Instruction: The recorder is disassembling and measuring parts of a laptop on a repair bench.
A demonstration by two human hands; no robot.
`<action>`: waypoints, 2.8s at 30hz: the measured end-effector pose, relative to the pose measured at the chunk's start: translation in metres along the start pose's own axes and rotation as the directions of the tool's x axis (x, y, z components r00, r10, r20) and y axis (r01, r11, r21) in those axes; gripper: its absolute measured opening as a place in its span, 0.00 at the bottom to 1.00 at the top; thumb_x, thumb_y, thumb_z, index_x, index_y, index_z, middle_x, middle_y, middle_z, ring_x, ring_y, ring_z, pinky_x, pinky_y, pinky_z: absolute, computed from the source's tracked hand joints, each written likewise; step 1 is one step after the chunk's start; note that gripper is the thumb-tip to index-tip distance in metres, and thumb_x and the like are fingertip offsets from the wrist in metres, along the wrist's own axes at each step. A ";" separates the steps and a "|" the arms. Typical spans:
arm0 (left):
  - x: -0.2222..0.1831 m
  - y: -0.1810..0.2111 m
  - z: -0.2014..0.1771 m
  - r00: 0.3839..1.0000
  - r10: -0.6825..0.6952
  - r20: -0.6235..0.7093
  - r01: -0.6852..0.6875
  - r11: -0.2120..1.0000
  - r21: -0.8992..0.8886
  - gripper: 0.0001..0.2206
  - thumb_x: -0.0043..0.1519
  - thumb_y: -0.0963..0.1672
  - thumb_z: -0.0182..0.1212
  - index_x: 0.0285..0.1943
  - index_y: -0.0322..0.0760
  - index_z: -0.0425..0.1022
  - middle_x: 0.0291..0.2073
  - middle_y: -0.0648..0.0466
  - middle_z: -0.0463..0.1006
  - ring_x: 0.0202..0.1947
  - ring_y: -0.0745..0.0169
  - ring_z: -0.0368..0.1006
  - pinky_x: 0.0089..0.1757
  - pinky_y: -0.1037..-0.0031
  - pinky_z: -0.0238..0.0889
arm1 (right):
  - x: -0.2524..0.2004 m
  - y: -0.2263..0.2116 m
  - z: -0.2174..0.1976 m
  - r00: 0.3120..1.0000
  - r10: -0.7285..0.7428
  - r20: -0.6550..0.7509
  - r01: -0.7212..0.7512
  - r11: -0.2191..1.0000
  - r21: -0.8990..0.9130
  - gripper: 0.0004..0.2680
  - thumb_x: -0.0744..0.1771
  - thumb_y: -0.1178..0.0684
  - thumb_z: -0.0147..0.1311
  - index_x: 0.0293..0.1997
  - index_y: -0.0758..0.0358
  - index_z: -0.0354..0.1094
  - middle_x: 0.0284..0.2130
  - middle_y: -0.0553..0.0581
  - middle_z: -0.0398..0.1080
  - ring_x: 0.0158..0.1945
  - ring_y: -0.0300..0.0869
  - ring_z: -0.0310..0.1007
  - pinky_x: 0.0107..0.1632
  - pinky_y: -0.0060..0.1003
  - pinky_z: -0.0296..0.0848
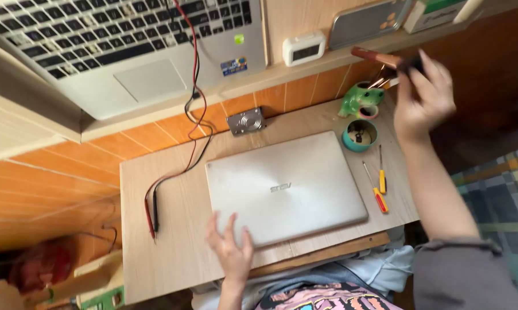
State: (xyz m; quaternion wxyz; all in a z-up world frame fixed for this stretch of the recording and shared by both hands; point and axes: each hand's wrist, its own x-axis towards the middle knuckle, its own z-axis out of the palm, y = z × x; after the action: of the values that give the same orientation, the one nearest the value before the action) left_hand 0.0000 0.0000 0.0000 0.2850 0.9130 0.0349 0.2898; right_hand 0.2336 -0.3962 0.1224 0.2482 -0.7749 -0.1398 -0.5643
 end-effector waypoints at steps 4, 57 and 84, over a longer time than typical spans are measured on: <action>-0.014 0.022 0.033 0.878 -0.035 0.477 0.365 0.695 -0.620 0.25 0.60 0.42 0.66 0.67 0.38 0.68 0.52 0.44 0.75 0.53 0.53 0.72 0.55 0.65 0.66 | -0.161 -0.043 -0.014 0.929 0.369 -0.009 -0.341 0.868 0.361 0.09 0.71 0.60 0.69 0.40 0.68 0.68 0.46 0.57 0.74 0.47 0.43 0.74 0.52 0.39 0.76; 0.069 0.036 0.184 0.823 0.052 0.566 0.431 0.593 -0.681 0.12 0.63 0.41 0.60 0.53 0.33 0.81 0.39 0.58 0.83 0.37 0.74 0.75 0.41 0.76 0.71 | -0.276 -0.113 -0.059 0.435 0.802 0.410 -0.882 0.286 0.376 0.10 0.70 0.67 0.46 0.58 0.68 0.64 0.44 0.53 0.68 0.41 0.35 0.70 0.43 0.29 0.72; 0.020 -0.097 -0.116 0.790 -0.455 0.410 0.600 0.710 -0.368 0.06 0.62 0.41 0.60 0.41 0.32 0.82 0.30 0.54 0.83 0.32 0.72 0.77 0.35 0.79 0.70 | -0.291 -0.131 -0.057 0.328 0.677 0.659 -0.942 0.181 0.283 0.06 0.70 0.63 0.52 0.52 0.68 0.69 0.41 0.52 0.72 0.40 0.36 0.70 0.45 0.31 0.72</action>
State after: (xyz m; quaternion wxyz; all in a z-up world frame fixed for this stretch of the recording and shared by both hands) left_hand -0.0374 0.1436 0.0360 0.5751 0.7954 0.1823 0.0577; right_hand 0.0286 -0.2984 -0.1090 0.7242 -0.6797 0.0805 -0.0839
